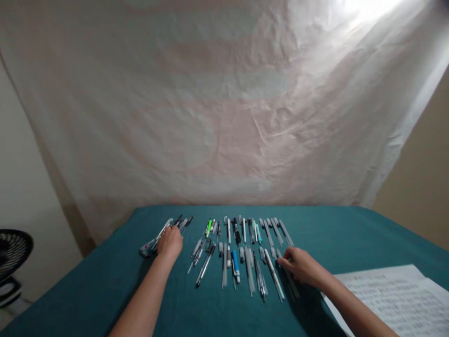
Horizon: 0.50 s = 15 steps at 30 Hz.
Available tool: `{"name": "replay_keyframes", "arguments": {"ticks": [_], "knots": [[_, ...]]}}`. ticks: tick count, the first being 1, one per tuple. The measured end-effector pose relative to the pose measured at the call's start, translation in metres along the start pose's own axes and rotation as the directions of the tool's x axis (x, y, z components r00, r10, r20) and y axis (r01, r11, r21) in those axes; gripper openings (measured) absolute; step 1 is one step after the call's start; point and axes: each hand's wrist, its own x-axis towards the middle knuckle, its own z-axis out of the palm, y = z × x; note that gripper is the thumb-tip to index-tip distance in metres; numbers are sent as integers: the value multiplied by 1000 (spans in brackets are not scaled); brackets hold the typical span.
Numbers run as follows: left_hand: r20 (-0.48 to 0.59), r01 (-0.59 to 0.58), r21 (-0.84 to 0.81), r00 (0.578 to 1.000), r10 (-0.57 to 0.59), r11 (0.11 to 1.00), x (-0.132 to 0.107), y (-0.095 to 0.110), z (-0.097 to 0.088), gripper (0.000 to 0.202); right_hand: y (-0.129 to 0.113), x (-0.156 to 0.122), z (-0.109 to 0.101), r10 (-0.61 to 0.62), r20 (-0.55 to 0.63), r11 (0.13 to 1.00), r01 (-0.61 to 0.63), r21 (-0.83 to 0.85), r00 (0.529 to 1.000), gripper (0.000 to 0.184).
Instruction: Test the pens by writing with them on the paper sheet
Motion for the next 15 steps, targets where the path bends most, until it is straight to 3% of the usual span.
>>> {"name": "replay_keyframes", "arguments": {"ticks": [9, 15], "knots": [[-17, -40, 108, 999, 42, 993, -3, -2, 18, 23, -2, -2, 5, 4, -7, 999, -4, -38, 1000, 27], [35, -42, 53, 999, 40, 998, -5, 3, 16, 25, -5, -3, 1, 30, 30, 998, -31, 47, 999, 24]]}}
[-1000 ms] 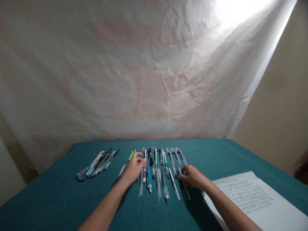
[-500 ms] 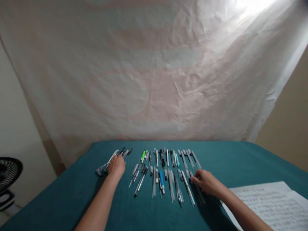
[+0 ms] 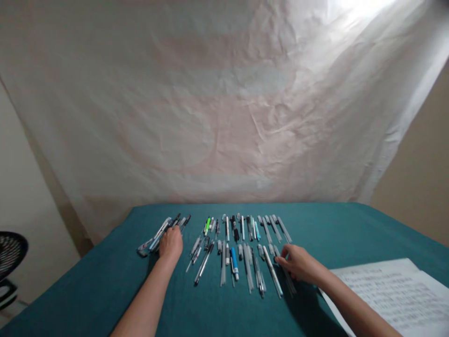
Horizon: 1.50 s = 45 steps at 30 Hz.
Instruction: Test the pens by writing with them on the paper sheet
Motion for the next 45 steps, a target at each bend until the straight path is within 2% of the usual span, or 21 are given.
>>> {"name": "replay_keyframes", "arguments": {"ticks": [3, 7, 10, 13, 14, 16, 18, 19, 20, 22, 25, 27, 30, 32, 34, 36, 37, 41, 43, 45], "knots": [[58, 18, -63, 998, -14, 998, 1, 1, -5, 26, 1, 1, -3, 36, 38, 997, -39, 66, 999, 22], [138, 7, -165, 990, 16, 986, 7, 5, -15, 29, 3, 0, -4, 26, 28, 996, -28, 82, 999, 20], [168, -65, -269, 979, 113, 961, 9, 19, -31, 32, 5, 0, -6, 22, 34, 995, -25, 93, 999, 22], [176, -190, -411, 943, 282, 892, -6, 49, -54, 32, 5, 1, -12, 20, 28, 991, -24, 130, 999, 25], [179, -232, -480, 918, 353, 846, -16, 62, -62, 33, 3, 1, -15, 10, 12, 988, -12, 151, 1000, 27], [185, -257, -741, 810, 556, 621, -41, 89, -75, 35, -5, 1, -22, -35, -33, 971, 42, 236, 999, 32], [197, -227, -843, 714, 672, 488, -70, 114, -81, 33, -18, -2, -29, -92, -80, 903, 116, 413, 993, 37], [220, -210, -865, 659, 720, 456, -83, 124, -81, 31, -26, -5, -32, -117, -103, 837, 153, 525, 988, 38], [236, -196, -876, 623, 746, 441, -94, 133, -80, 29, -33, -8, -35, -144, -127, 756, 192, 626, 981, 38], [244, -195, -884, 584, 774, 426, -111, 145, -77, 26, -44, -14, -40, -184, -191, 636, 265, 725, 964, 35], [263, -166, -891, 570, 778, 423, -122, 150, -73, 23, -50, -18, -43, -195, -249, 611, 316, 726, 949, 31], [273, -122, -906, 565, 779, 406, -124, 150, -74, 21, -49, -18, -42, -165, -253, 605, 300, 738, 953, 31], [276, -50, -927, 576, 769, 371, -126, 150, -75, 16, -49, -16, -36, -117, -230, 536, 257, 804, 966, 30], [297, 40, -941, 579, 759, 337, -129, 153, -73, 12, -51, -16, -30, -89, -204, 488, 221, 844, 975, 31], [341, 197, -940, 555, 759, 278, -132, 158, -69, 12, -54, -17, -25, -71, -164, 472, 178, 863, 984, 32], [365, 345, -917, 528, 767, 198, -134, 163, -64, 17, -58, -19, -20, -79, -125, 487, 148, 861, 989, 34], [366, 394, -905, 528, 766, 160, -134, 166, -61, 20, -59, -20, -18, -95, -112, 502, 144, 853, 989, 34], [366, 473, -879, 592, 718, 58, -134, 172, -54, 28, -64, -25, -13, -210, -79, 630, 197, 752, 975, 32], [373, 509, -860, 602, 706, 20, -135, 174, -50, 31, -65, -26, -12, -235, -59, 694, 210, 689, 970, 37], [380, 543, -839, 608, 697, -17, -137, 176, -47, 32, -65, -27, -11, -231, -44, 724, 202, 660, 972, 40]]}}
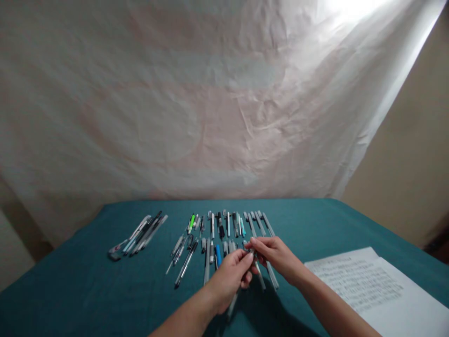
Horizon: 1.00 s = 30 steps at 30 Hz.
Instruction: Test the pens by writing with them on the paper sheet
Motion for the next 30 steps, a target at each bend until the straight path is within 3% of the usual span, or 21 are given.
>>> {"name": "replay_keyframes", "arguments": {"ticks": [10, 23, 27, 30], "knots": [[-88, 17, -188, 996, -34, 982, 2, -16, 4, 32, 13, 5, 4, 31, -37, 999, -30, 16, 999, 40], [-144, 137, -143, 977, -158, 980, -3, -19, 11, 39, 15, 3, 1, 16, -104, 986, -33, -163, 994, 37], [-136, 115, -144, 982, -134, 983, -3, -20, 10, 41, 13, 8, -17, 49, -129, 996, -58, -66, 990, 38], [-110, 85, -209, 988, -110, 974, -2, -22, 8, 37, 21, 15, -42, 27, -227, 996, -46, -81, 974, 35]]}}
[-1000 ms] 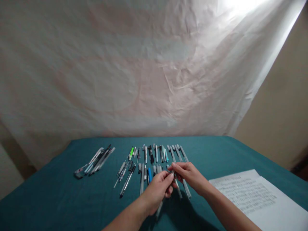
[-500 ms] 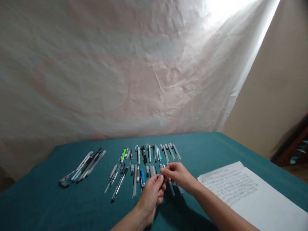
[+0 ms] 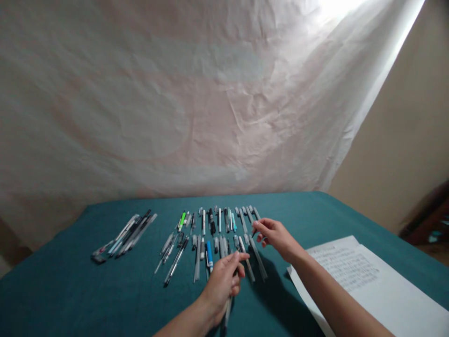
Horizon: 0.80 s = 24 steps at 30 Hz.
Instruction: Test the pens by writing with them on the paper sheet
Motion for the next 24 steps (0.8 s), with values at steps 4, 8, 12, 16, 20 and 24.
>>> {"name": "replay_keyframes", "arguments": {"ticks": [4, 8, 12, 16, 20, 24], "knots": [[3, -30, -121, 1000, 31, 992, 3, -3, -2, 29, 25, 13, -17, 21, -39, 969, -30, -244, 999, 27], [-1, -56, -177, 998, 57, 983, 4, -3, -3, 27, 44, 16, -14, -11, -75, 940, -15, -341, 997, 21], [-3, -78, -177, 997, 79, 981, 4, -3, -4, 23, 54, 17, -9, -98, -91, 870, 41, -491, 991, 16], [-3, -104, -183, 994, 105, 978, 3, -3, -6, 20, 54, 17, -10, -158, -97, 813, 74, -577, 983, 16], [-19, -116, -200, 993, 115, 973, 3, -3, -6, 20, 48, 14, -16, -207, -82, 757, 107, -645, 975, 18], [-37, -113, -210, 994, 107, 971, 1, -2, -5, 18, 45, 11, -20, -191, 0, 772, 150, -618, 982, 25]]}}
